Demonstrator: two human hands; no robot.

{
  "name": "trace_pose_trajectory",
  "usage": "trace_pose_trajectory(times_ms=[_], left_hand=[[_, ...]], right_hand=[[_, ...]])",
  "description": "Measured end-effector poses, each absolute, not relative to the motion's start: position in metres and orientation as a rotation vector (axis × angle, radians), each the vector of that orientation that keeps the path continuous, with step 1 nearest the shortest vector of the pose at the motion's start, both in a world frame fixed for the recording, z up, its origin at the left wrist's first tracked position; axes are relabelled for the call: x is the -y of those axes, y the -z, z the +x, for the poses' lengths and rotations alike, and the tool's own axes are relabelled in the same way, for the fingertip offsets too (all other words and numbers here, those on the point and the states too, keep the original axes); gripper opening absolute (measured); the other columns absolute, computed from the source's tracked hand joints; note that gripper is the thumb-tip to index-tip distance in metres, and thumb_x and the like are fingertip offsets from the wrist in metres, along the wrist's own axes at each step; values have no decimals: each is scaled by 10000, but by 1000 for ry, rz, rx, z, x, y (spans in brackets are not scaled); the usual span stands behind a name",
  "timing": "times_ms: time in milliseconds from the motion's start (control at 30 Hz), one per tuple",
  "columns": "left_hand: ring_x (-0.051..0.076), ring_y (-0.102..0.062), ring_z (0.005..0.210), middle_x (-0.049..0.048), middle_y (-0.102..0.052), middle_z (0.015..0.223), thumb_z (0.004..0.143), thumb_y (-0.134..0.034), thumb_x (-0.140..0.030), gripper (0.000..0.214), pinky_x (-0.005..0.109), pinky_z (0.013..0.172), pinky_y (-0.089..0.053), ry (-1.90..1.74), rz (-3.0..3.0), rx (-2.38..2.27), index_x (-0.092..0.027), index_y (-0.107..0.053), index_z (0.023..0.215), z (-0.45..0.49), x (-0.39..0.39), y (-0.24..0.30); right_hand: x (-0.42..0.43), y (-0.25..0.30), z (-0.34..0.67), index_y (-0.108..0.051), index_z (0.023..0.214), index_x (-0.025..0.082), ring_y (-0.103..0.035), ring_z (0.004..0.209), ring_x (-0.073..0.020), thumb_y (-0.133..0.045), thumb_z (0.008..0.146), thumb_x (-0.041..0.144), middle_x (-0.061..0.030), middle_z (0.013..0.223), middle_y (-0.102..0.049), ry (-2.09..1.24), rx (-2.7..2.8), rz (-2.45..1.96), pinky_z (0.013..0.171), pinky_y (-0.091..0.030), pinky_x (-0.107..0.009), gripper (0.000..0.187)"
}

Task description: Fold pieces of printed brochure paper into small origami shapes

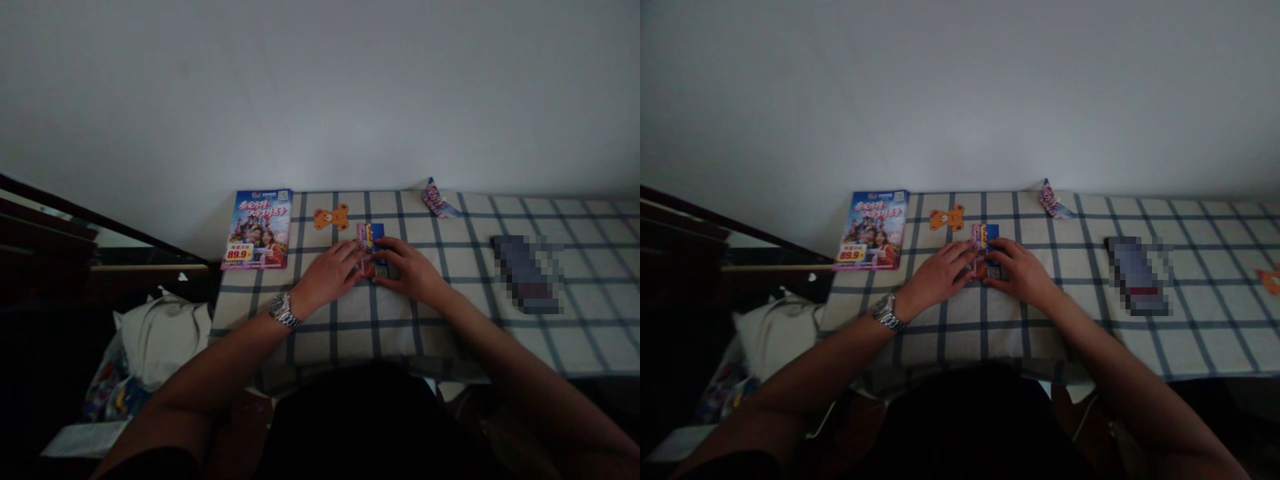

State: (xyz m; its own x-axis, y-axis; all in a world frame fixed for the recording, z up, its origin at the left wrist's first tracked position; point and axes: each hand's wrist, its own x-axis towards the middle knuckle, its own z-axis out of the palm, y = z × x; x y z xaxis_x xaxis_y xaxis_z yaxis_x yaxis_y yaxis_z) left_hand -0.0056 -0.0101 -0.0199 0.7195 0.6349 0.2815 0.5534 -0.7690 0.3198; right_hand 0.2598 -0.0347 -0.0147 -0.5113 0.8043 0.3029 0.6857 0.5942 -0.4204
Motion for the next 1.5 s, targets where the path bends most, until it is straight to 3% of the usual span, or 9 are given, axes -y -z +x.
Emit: trace_pose_trajectory(times_ms=[133,300,467,733,967,1200,1500], left_hand=[[291,-513,1435,141,-551,1543,1096,-553,-367,427,476,1237,-476,-541,2710,-955,-149,-569,1463,-6,10,18],[305,-523,1424,143,-555,1550,1008,-686,-538,624,474,1232,-477,-532,2700,-966,-150,-552,1478,-7,10,15],[322,-539,1420,138,-580,1528,968,-713,-603,658,523,1248,-450,-579,2675,-990,-172,-573,1444,-9,9,14],[330,-542,1452,152,-566,1543,937,-772,-553,625,535,1240,-471,-597,2638,-921,-195,-563,1404,-9,6,10],[316,-477,1516,155,-536,1592,976,-747,-454,646,520,1318,-365,-551,2670,-977,-154,-502,1493,-11,6,11],[287,-635,1251,103,-667,1373,1031,-645,-353,371,509,1120,-547,-635,2696,-1019,-187,-642,1363,-18,4,9],[267,-655,1231,94,-682,1359,1080,-568,-327,301,517,1103,-561,-664,2662,-956,-210,-676,1335,-22,-2,11]], right_hand=[[35,16,261,-681,1300,262,-603,1386,-379,-796,920,447,-160,1504,-586,-324,2372,-1173,1126,-558,-600,438],[34,18,261,-687,1296,252,-600,1383,-380,-784,930,465,-168,1491,-597,-318,2377,-1147,1125,-553,-599,435],[30,16,264,-692,1308,245,-609,1370,-367,-734,973,431,-170,1459,-627,-331,2375,-1124,1125,-550,-596,386],[17,3,262,-701,1351,279,-600,1426,-329,-682,1012,299,-119,1485,-667,-371,2371,-1064,1178,-531,-581,340],[13,15,262,-700,1382,263,-627,1411,-308,-664,1032,317,-114,1483,-681,-393,2399,-994,1178,-546,-564,356],[13,16,266,-696,1396,278,-655,1360,-317,-673,1023,313,-114,1468,-685,-396,2380,-1016,1131,-572,-574,376],[11,16,267,-742,1311,304,-713,1255,-288,-642,1041,302,-77,1367,-751,-423,2337,-1004,1072,-604,-532,288]])
